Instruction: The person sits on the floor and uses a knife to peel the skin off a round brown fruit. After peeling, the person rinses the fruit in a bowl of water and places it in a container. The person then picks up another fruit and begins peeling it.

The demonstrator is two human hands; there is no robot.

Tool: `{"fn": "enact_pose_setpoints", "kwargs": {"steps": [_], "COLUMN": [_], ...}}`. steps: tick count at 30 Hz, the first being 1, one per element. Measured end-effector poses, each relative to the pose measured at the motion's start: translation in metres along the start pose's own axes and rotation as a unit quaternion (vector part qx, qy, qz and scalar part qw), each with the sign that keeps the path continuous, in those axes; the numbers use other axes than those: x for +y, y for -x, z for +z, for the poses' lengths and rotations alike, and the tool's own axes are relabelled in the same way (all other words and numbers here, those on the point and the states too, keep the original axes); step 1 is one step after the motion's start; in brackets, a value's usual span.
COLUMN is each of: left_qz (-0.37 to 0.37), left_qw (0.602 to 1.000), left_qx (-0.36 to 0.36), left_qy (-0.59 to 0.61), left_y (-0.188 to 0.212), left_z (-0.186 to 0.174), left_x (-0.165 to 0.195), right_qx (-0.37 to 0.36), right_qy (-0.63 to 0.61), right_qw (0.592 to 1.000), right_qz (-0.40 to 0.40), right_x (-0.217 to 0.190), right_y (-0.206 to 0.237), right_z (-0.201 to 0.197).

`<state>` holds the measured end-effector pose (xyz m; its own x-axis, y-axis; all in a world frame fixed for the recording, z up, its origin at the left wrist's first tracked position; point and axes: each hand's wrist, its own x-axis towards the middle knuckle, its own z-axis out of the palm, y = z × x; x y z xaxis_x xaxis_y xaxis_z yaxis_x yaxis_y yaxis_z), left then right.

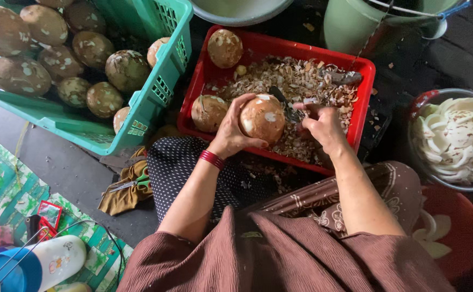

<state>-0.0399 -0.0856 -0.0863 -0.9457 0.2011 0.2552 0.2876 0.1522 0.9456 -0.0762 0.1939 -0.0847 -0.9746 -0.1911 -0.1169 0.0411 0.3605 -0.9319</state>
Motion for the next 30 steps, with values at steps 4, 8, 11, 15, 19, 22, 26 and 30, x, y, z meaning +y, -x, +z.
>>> {"fn": "enact_pose_setpoints", "kwargs": {"steps": [4, 8, 11, 15, 19, 22, 26, 30], "left_qz": [-0.007, -0.034, -0.04, -0.038, -0.023, -0.02, -0.049, -0.056], "left_qw": [1.0, 0.999, 0.999, 0.999, 0.999, 0.999, 0.998, 0.996], "left_qx": [0.002, 0.01, 0.017, 0.026, 0.034, 0.033, 0.035, 0.047], "left_qy": [0.009, 0.018, 0.027, 0.025, 0.019, 0.018, 0.033, 0.051], "left_y": [-0.001, 0.001, 0.002, 0.004, 0.005, 0.006, 0.006, 0.005], "left_z": [0.003, 0.008, 0.009, 0.012, 0.014, 0.015, 0.017, 0.02], "left_x": [-0.002, -0.004, -0.005, -0.007, -0.009, -0.009, -0.006, -0.001], "right_qx": [-0.006, -0.062, -0.097, -0.104, -0.057, -0.058, -0.065, -0.024], "right_qy": [-0.062, -0.055, 0.121, 0.322, 0.29, 0.278, 0.308, 0.314], "right_qw": [0.997, 0.995, 0.983, 0.94, 0.953, 0.957, 0.946, 0.949], "right_qz": [-0.034, 0.057, 0.1, 0.052, -0.069, -0.059, 0.072, 0.026], "right_x": [-0.023, -0.052, -0.065, -0.063, -0.054, -0.054, -0.063, -0.069], "right_y": [0.01, 0.026, 0.038, 0.042, 0.041, 0.044, 0.048, 0.044], "right_z": [-0.004, -0.003, 0.009, 0.03, 0.037, 0.036, 0.04, 0.044]}}
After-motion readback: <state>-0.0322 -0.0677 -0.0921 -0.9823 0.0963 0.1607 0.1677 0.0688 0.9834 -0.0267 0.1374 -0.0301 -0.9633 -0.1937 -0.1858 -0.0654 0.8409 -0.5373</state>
